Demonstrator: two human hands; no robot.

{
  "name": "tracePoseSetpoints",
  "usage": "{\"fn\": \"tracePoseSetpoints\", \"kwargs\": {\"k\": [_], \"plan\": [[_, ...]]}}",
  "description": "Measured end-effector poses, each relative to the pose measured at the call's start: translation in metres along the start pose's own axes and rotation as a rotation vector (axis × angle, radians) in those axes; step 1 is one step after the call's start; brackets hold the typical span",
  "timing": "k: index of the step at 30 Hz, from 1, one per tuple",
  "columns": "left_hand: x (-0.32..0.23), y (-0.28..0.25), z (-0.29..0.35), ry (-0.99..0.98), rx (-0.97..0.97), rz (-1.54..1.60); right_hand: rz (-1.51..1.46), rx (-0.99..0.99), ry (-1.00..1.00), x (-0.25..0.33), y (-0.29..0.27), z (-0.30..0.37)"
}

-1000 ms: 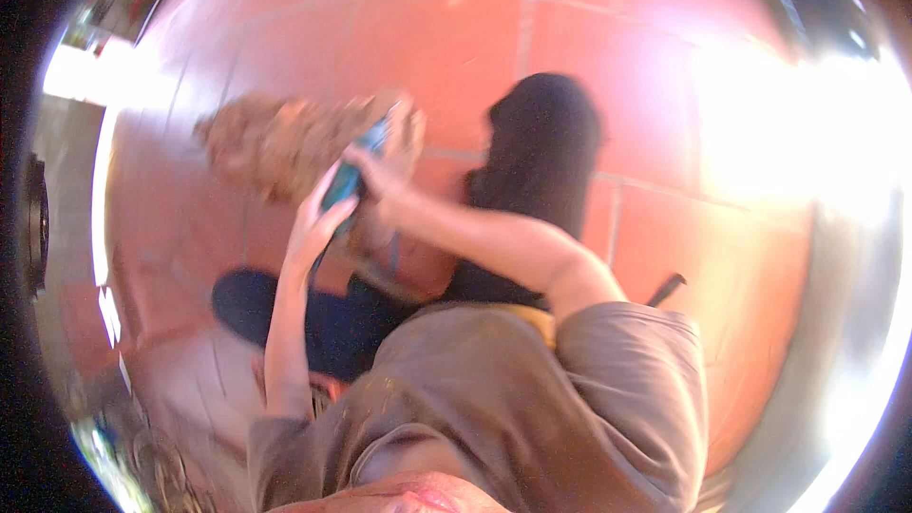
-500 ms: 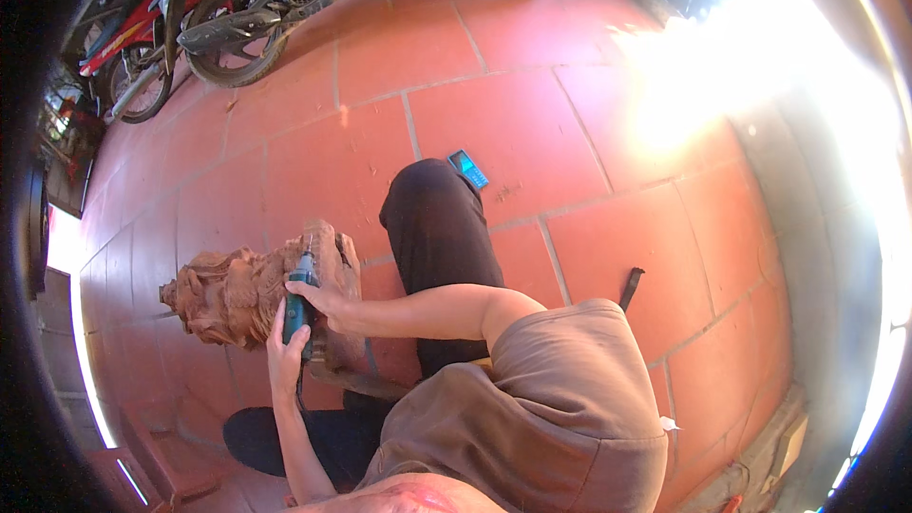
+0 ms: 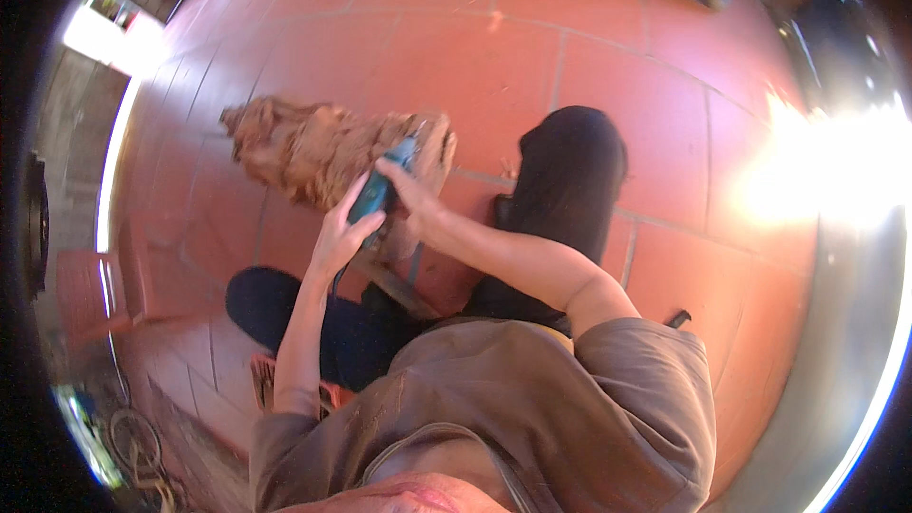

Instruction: The person sits on the floor and uses a handheld rotary tool to carve details into a large wooden sculpture. They hold the tool with both hands and work on the surface of the piece, then set the tool down and inspect the carved area with their hands.

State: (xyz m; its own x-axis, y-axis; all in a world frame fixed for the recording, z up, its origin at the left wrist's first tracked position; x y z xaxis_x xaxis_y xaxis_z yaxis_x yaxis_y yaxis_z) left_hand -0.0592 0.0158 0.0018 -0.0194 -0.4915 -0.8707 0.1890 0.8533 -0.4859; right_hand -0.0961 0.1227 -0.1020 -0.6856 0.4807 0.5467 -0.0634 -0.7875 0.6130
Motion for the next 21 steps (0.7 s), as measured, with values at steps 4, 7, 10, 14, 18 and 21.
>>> {"fn": "tracePoseSetpoints", "kwargs": {"k": [4, 7, 10, 14, 18, 21], "plan": [[0.000, 0.002, 0.002, -0.086, 0.054, 0.073, 0.024, 0.001, -0.007, 0.009, 0.002, 0.010], [0.008, 0.003, 0.002, -0.095, 0.066, 0.078, 0.050, 0.009, 0.000, 0.008, 0.000, 0.006], [0.012, 0.005, 0.001, -0.067, 0.067, 0.076, 0.051, -0.035, -0.016, 0.009, -0.002, 0.008], [0.010, 0.005, -0.001, -0.041, 0.058, 0.084, 0.023, -0.025, -0.019, 0.007, -0.007, -0.001], [0.010, 0.007, -0.003, -0.080, 0.075, 0.066, 0.025, -0.063, -0.003, 0.008, -0.011, -0.001], [0.013, 0.008, -0.003, -0.103, 0.085, 0.034, 0.022, -0.061, -0.007, 0.009, -0.011, 0.000]]}}
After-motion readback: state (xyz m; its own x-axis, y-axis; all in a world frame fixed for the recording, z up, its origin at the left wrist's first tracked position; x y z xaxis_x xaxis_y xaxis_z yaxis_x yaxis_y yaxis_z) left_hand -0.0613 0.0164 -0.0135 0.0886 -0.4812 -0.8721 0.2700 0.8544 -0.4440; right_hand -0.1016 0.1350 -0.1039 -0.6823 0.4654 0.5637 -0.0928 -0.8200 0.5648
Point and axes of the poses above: each hand's wrist, its own z-axis away from the middle knuckle, its own y-axis out of the palm, x = y × z, the point moved 8 cm from there along -z, towards the middle knuckle, and after that the axes turned 2 degrees about x, right-handed, at the moved point
